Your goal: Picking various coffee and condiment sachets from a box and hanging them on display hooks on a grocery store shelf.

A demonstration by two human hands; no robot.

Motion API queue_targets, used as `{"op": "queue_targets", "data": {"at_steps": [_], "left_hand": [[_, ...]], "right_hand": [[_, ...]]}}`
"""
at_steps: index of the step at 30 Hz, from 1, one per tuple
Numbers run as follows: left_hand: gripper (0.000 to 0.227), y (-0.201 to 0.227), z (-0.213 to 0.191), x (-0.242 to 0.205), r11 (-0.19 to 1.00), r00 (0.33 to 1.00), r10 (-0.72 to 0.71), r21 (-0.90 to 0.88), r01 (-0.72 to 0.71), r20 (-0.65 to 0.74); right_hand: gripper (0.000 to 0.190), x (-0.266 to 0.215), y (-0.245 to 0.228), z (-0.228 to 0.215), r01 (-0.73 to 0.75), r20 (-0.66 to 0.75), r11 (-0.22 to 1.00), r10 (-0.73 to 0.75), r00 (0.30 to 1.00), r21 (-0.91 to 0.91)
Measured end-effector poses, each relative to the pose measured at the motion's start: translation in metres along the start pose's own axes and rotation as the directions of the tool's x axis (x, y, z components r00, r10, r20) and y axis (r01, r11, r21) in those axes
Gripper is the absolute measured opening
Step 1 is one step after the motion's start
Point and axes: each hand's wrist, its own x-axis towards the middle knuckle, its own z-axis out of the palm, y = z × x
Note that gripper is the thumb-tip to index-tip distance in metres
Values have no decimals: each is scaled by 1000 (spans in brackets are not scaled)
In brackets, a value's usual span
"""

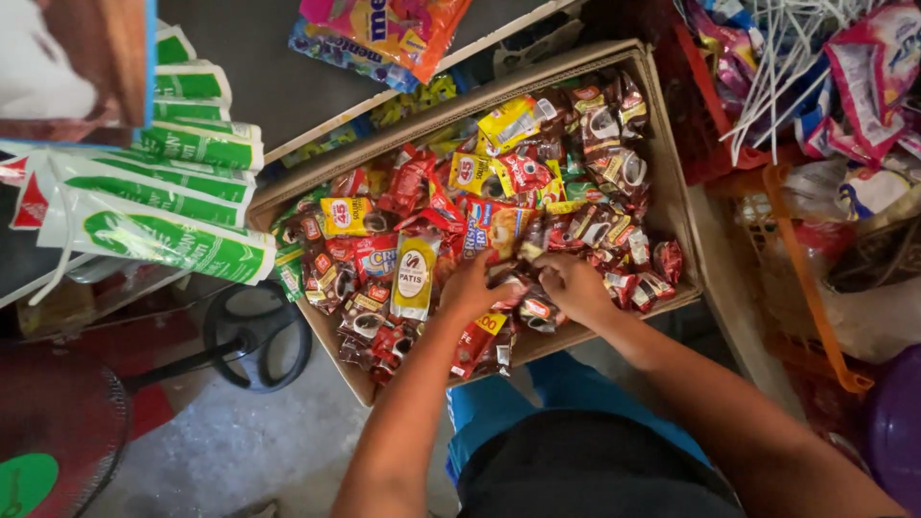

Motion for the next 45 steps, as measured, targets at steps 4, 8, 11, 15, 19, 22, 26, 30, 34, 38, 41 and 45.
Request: {"op": "queue_targets", "data": {"at_steps": [4,8,11,15,19,22,26,30,34,38,41,45], "left_hand": [[61,-16,5,17,983,965,86,181,-41,-249],[37,-23,-34,42,985,828,15,150,84,-561],[62,7,-74,37,978,823,-77,117,171,-562],[56,9,-42,42,935,875,42,327,135,-482],[34,-38,5,49,891,792,210,446,87,-574],[33,-61,3,59,883,846,309,462,-85,-435],[41,-52,-36,73,975,790,103,218,40,-605],[90,-33,-60,92,983,806,-30,129,131,-591],[81,-14,-53,74,939,833,-334,-80,334,-442],[68,-22,-41,41,972,768,-133,68,223,-626],[61,5,-66,-11,985,728,19,138,104,-685],[65,48,-108,-85,992,952,-77,-120,43,-295]], "right_hand": [[30,12,22,8,44,-2,999,-44,999,-12],[27,15,28,12,197,-69,978,-201,977,-63],[29,14,2,12,123,-14,991,-124,992,-56],[34,18,-18,20,41,37,998,-42,998,43],[34,30,6,35,191,-37,972,-187,982,136],[32,28,-9,25,263,-67,958,-256,964,116],[33,22,-23,25,32,34,998,-34,999,53],[32,27,-20,31,58,25,998,-59,998,19],[33,21,-14,24,52,19,998,-53,998,20],[37,21,-6,21,219,-175,976,-216,961,-5],[53,3,-54,-6,407,-332,906,-422,843,-117],[91,-33,-129,-42,723,-250,580,-815,523,-377]]}}
